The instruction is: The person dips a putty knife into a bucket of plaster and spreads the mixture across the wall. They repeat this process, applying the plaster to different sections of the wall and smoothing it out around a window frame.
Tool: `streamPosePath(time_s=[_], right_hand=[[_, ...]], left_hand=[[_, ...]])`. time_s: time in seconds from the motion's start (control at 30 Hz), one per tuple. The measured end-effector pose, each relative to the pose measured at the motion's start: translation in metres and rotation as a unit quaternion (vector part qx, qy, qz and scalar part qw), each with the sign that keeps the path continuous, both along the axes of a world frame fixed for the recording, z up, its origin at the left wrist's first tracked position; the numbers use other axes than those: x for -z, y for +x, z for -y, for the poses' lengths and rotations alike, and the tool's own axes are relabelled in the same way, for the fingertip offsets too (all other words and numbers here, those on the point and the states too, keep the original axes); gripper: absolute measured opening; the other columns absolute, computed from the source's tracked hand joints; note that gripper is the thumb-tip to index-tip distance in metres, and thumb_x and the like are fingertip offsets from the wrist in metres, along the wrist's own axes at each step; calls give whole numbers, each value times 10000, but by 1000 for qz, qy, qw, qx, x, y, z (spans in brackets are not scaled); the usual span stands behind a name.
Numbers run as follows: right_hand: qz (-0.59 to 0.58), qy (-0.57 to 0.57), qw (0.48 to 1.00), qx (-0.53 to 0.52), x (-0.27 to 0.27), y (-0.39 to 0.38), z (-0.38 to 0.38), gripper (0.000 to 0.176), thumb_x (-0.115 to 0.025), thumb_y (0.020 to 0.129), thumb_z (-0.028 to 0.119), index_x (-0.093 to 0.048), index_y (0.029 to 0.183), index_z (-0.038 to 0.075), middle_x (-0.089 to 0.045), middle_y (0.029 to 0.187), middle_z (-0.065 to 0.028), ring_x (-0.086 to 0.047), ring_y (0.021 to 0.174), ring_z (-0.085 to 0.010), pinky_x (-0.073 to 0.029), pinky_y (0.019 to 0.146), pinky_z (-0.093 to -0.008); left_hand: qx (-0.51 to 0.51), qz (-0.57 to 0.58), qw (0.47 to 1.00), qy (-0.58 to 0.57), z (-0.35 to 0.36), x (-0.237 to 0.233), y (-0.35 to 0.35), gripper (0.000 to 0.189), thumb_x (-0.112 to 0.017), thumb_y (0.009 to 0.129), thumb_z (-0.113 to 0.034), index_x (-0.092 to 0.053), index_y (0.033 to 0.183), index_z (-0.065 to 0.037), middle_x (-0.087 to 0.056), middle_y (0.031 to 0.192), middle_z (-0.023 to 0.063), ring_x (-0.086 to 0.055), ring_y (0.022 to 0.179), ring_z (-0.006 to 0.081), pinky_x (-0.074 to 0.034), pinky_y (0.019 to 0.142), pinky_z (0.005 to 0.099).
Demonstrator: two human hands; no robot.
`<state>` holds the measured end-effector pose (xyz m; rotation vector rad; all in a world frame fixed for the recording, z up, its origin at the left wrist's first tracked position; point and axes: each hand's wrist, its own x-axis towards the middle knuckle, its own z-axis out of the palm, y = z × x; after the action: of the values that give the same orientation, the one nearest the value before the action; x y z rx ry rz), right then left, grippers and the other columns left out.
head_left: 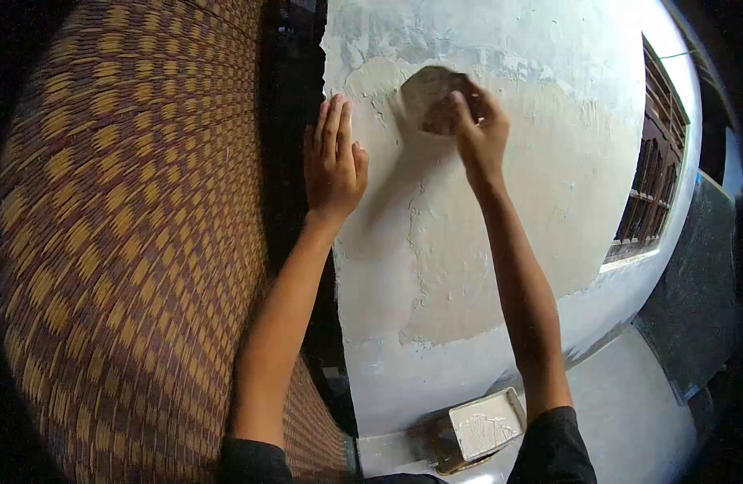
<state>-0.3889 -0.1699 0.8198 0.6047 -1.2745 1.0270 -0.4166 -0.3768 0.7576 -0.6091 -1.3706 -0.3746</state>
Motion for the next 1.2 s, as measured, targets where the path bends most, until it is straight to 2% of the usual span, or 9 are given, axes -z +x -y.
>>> streamPosePath(time_s=[0.07,0.2,0.33,0.47,0.6,0.73,0.93,1.07,1.2], right_hand=[[3,30,997,76,0,-1,-5,281,-639,882,115,-631,1115,-42,-689,942,-122,-651,813,-166,-521,725,-277],[40,-147,982,-111,-6,1,-19,296,-647,879,120,-634,1148,-1,-692,978,-123,-655,861,-178,-507,800,-294],[13,51,996,65,5,0,-11,290,-627,908,113,-614,1158,-34,-668,955,-84,-615,781,-104,-496,645,-227],[53,-144,982,-107,-3,5,-22,304,-642,903,122,-616,1174,-13,-662,926,-49,-605,864,-110,-496,722,-255],[59,95,993,45,18,8,-7,278,-663,879,135,-646,1131,18,-690,881,-95,-628,782,-119,-503,732,-293],[35,-101,989,-97,8,1,-30,270,-646,883,111,-640,1121,-16,-695,960,-110,-655,844,-169,-520,779,-292],[62,93,994,23,31,3,-11,290,-672,873,143,-646,1131,12,-695,913,-119,-641,812,-140,-500,722,-270],[46,-99,990,-94,12,8,-36,320,-617,921,115,-599,1227,23,-668,973,-86,-625,850,-129,-509,724,-231],[19,137,990,15,31,7,-23,311,-618,921,102,-601,1220,16,-674,1005,-80,-610,898,-118,-503,753,-240]], left_hand=[[2,0,1000,0,-2,1,-3,506,-394,918,-126,-363,1398,32,-374,1451,188,-336,1356,363,-270,1118,461],[13,-5,1000,11,-1,1,-4,543,-415,908,-146,-350,1433,-24,-347,1492,129,-318,1388,297,-271,1103,492],[7,-20,1000,4,-1,0,-8,543,-421,905,-139,-351,1427,-6,-351,1485,144,-321,1385,306,-279,1104,469],[0,-9,1000,7,-1,0,-6,543,-427,901,-133,-356,1425,-8,-356,1481,141,-326,1381,307,-279,1104,464],[10,-18,1000,7,-1,-1,-8,547,-431,899,-136,-356,1426,-9,-357,1482,138,-327,1380,305,-278,1103,471],[2,-6,1000,-2,-1,1,-3,529,-415,902,-113,-347,1409,23,-369,1455,176,-330,1358,359,-260,1124,468],[-5,-25,1000,5,-1,1,-11,550,-437,898,-136,-353,1426,-9,-362,1478,139,-336,1373,309,-286,1099,473],[-3,-16,1000,-5,-1,0,-5,519,-397,914,-129,-349,1405,28,-365,1454,190,-330,1358,364,-257,1123,470],[-5,-12,1000,1,-2,1,-7,533,-421,906,-129,-348,1416,10,-362,1466,165,-332,1364,339,-272,1112,470]])
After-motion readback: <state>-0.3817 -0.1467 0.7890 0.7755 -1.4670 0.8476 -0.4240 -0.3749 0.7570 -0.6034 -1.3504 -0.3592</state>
